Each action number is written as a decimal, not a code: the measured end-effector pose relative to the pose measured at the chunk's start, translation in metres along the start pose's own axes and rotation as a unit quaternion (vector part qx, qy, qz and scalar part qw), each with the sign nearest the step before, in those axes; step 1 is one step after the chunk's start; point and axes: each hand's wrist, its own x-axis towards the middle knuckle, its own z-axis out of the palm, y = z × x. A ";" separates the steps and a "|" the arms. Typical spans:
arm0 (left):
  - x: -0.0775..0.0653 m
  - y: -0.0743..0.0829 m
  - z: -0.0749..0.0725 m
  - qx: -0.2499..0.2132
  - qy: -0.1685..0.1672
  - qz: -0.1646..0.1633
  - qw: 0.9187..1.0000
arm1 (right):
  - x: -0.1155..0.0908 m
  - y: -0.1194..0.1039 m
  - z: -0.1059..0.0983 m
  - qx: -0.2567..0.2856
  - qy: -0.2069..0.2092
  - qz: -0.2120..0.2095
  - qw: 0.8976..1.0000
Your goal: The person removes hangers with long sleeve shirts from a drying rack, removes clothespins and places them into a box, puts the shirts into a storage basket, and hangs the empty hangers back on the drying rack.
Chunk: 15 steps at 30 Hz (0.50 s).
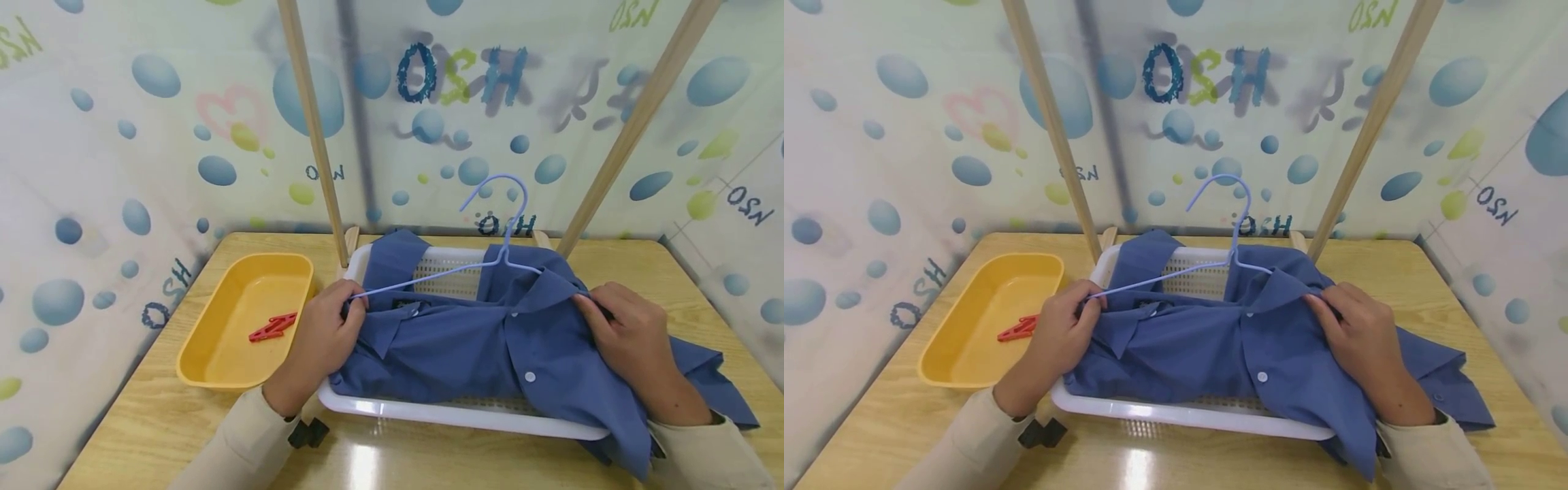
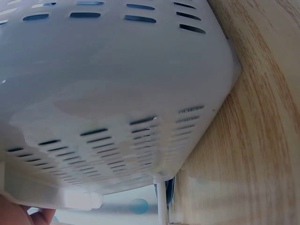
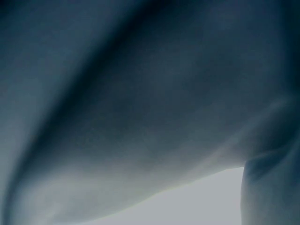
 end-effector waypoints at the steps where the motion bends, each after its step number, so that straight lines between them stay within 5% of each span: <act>1: 0.000 0.000 0.000 0.000 0.000 0.000 1.000 | 0.000 0.000 0.000 0.000 0.000 0.000 1.000; 15: 0.000 -0.001 0.000 -0.007 0.003 0.000 1.000 | 0.001 -0.001 0.001 -0.003 0.008 0.005 1.000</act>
